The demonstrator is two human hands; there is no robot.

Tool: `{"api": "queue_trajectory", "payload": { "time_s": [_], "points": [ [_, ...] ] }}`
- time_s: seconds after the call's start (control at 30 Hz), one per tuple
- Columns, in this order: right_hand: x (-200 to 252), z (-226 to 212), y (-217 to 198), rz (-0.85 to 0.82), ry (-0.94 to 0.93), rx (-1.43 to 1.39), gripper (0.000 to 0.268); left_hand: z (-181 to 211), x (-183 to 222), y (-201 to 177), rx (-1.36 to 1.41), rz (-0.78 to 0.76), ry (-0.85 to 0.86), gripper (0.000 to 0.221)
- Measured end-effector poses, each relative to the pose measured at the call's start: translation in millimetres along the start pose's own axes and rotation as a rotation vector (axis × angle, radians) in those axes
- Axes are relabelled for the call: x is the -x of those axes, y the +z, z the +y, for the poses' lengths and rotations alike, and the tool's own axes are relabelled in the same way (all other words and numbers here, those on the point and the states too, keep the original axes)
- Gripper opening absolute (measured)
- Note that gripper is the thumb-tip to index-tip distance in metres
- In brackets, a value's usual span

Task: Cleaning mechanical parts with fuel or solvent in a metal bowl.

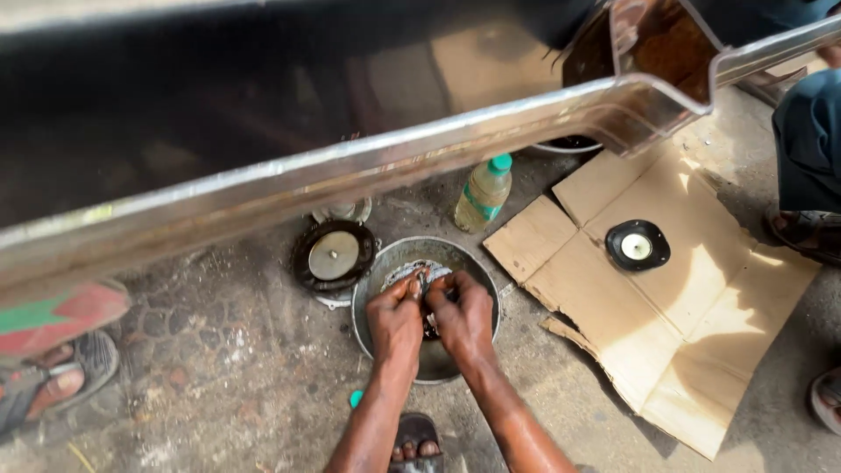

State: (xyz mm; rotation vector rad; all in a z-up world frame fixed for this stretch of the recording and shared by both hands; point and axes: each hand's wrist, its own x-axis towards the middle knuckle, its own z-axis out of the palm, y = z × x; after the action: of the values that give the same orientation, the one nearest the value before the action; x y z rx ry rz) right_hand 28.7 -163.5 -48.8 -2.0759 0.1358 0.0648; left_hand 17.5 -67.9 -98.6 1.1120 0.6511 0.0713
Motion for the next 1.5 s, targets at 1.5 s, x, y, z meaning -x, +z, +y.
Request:
{"api": "queue_trajectory", "payload": {
  "time_s": [1.5],
  "points": [
    [-54.9,43.3,2.2,-0.166,-0.231,0.415,0.023,2.9,-6.9,-19.7,-0.294,-0.149,0.08,0.029]
  ]
}}
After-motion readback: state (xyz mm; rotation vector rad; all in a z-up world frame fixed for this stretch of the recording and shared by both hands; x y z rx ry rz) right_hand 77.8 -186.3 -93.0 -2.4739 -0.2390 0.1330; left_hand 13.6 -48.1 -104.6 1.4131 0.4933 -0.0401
